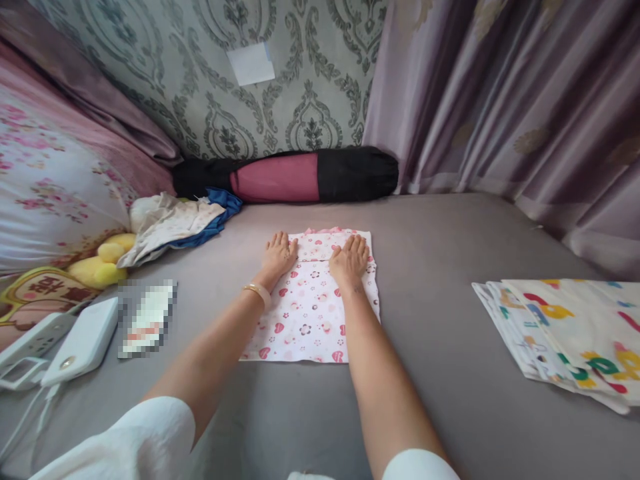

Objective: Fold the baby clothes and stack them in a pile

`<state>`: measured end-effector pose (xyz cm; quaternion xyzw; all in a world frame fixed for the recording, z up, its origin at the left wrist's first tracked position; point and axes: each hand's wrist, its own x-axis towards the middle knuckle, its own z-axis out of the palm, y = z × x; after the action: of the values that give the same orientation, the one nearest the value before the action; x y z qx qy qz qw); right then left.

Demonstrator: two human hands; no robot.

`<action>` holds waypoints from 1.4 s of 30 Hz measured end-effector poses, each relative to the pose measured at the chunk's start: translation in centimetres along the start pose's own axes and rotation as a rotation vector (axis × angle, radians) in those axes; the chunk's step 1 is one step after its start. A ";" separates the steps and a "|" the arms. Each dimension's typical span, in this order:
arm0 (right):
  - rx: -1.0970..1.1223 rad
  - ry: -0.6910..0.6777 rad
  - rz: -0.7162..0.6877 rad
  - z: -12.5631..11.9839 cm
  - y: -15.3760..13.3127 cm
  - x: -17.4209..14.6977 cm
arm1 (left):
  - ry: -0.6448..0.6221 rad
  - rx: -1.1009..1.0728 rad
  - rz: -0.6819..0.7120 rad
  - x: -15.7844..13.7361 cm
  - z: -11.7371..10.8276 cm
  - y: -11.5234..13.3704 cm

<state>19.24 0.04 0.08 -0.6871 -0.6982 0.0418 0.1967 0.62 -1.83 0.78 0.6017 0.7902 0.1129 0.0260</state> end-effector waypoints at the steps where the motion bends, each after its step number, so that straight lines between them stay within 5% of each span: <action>1: 0.002 -0.008 0.001 -0.1 0.1 0.0 | 0.011 0.007 0.004 0.0 0.1 0.0; 8: 0.015 0.035 -0.119 -0.9 -1.3 -0.2 | 0.211 0.117 0.241 -1.0 -0.2 1.4; 14: 0.018 -0.097 -0.405 -0.2 -2.4 -0.9 | 0.102 0.076 0.371 -1.3 0.4 3.5; 37: -0.013 -0.089 -0.216 0.0 -1.7 -1.0 | 0.086 0.061 0.277 -1.6 0.7 3.6; 42: 0.013 0.058 -0.128 -0.1 -1.7 -1.3 | 0.119 0.082 0.073 -1.6 0.7 3.7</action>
<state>17.63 -1.37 0.42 -0.6405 -0.7346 0.0138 0.2233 4.64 -2.37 0.75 0.6228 0.7719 0.1172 -0.0499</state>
